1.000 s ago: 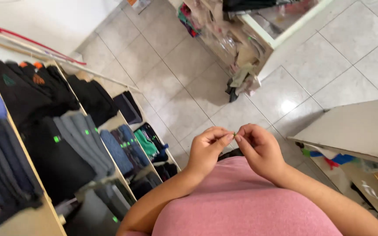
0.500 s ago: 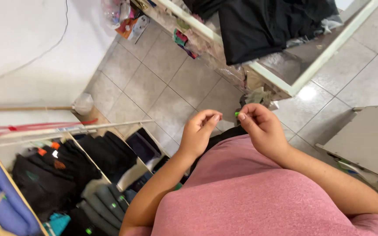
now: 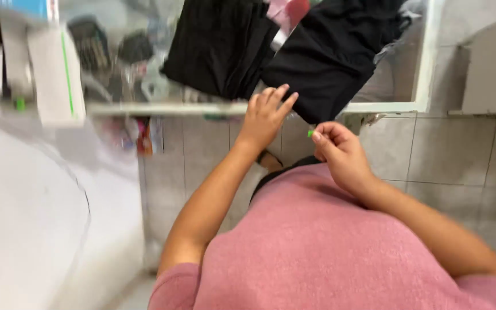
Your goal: The person writes on a green tag using a pink pen, then attaches the tag to a folded black garment. They repeat this process for another garment, folding and tagging each item before placing them on a shelf.
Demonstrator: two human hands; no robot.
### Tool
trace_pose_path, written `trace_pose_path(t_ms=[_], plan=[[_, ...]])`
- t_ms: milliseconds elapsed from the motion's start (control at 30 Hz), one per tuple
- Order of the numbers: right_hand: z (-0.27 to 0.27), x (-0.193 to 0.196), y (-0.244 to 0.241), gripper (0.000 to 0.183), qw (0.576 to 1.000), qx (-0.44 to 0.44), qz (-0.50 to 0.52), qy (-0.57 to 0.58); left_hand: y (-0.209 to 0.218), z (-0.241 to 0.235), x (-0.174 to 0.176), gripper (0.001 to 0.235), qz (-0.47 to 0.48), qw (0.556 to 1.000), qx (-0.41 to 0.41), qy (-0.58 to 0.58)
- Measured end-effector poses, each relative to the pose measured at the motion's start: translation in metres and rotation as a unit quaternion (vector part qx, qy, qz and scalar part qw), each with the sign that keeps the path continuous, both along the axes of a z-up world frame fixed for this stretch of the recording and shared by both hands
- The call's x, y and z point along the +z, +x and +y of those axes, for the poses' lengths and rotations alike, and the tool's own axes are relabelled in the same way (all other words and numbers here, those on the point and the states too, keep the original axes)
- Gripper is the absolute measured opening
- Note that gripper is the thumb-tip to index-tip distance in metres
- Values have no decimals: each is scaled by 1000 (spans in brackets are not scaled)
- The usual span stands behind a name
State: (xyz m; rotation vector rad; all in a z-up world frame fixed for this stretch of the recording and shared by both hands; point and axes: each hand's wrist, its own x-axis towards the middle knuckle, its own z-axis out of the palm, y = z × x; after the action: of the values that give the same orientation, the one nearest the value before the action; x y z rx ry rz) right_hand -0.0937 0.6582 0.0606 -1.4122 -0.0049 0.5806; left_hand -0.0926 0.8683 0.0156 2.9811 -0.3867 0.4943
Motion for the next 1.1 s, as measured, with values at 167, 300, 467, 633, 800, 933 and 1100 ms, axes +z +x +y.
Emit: trace_pose_path(t_ms=[167, 300, 467, 633, 800, 933, 1100], plan=[[50, -18, -33, 7, 971, -212, 80, 72, 51, 50, -38, 36, -29, 982, -187, 10], [71, -51, -58, 8, 962, -270, 41, 15, 77, 58, -61, 26, -77, 955, -287, -13], [100, -109, -53, 5, 949, -316, 8, 9, 102, 61, -68, 27, -77, 942, -323, -58], [126, -167, -24, 7, 943, -322, -87, 2, 100, 62, -58, 22, 29, 954, -280, -103], [126, -128, 6, 7, 940, -317, -108, -65, 99, 60, -64, 20, 12, 951, -289, -106], [120, -143, 17, 6, 932, -332, -98, -109, 96, 58, -65, 23, -13, 952, -284, -114], [123, -145, 17, 4, 922, -346, -98, -142, 94, 59, -71, 22, -26, 955, -275, -107]])
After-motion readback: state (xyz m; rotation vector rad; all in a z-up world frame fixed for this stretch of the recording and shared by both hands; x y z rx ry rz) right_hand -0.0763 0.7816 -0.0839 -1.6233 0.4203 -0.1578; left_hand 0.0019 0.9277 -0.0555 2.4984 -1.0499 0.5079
